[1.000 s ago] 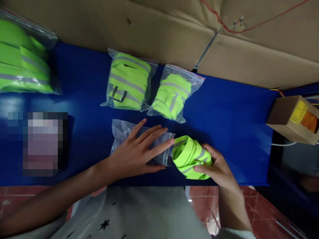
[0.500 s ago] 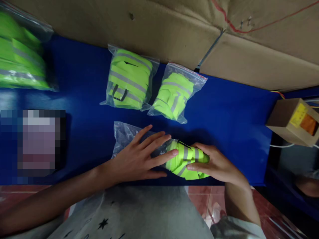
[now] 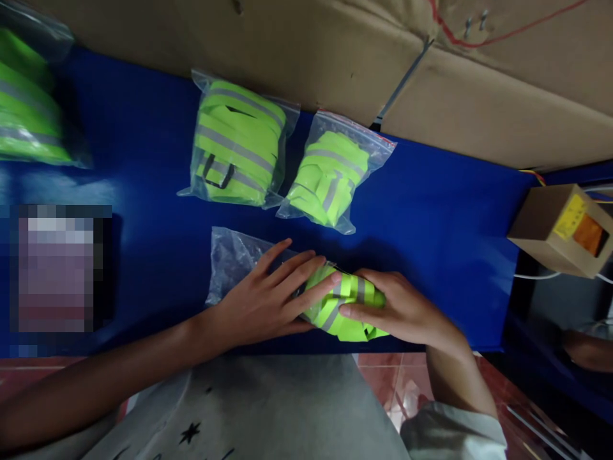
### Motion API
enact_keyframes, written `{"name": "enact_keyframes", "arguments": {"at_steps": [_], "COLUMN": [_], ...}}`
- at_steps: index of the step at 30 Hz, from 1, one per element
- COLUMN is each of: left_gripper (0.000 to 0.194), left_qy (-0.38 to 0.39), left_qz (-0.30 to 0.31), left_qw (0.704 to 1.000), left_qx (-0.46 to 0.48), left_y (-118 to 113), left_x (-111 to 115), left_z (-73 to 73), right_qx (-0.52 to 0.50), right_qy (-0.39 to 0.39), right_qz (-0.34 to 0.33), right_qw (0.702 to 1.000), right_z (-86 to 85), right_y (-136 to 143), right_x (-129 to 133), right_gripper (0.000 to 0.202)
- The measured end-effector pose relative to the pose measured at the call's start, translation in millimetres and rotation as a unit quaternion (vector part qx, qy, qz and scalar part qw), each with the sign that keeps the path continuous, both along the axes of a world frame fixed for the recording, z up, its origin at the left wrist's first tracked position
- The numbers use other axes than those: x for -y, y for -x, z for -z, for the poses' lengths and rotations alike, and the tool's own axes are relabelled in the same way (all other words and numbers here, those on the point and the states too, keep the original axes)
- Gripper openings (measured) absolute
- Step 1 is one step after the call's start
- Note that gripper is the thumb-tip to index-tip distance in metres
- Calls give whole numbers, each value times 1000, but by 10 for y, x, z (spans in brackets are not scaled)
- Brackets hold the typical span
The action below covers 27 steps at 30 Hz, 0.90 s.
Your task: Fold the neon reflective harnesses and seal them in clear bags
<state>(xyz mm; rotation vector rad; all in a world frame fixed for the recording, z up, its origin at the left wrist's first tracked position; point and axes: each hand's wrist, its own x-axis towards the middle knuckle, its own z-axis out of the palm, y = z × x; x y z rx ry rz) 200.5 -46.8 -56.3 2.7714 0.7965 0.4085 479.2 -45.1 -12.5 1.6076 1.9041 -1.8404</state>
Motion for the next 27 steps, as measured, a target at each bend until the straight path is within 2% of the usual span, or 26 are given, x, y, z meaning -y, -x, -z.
{"name": "enact_keyframes", "arguments": {"at_steps": [2,5,11,16,21,24,27], "left_gripper": [69,66,81,80,87,84,80], "left_qy": [-5,-7,61,67,75,78,84], "left_qz": [-3,-9,-52,-53,-41,-43,-59], "left_qw": [1000,1000,997,996,996,994,993], "left_qx": [2,3,-5,12,-26,-58,-59], "left_y": [-24,-32,30,-10,-178,-208,-126], "left_x": [-14,-32,3,22,-4,-37,-60], "left_z": [-25,-54,15,50,-91,-191,-212], "right_qx": [-22,-31,4,40,25,-29,-89], "right_qy": [-50,-83,-19,-45,-115,-109,-27], "right_qz": [-25,-11,25,-30,-60,-13,85], "right_qw": [998,996,1000,998,991,993,992], "right_z": [15,33,21,-8,43,106,113], "right_y": [74,175,230,225,343,396,312], "right_x": [-29,-51,-55,-117,-231,-250,-195], "right_gripper": [32,29,37,42,30,21,44]}}
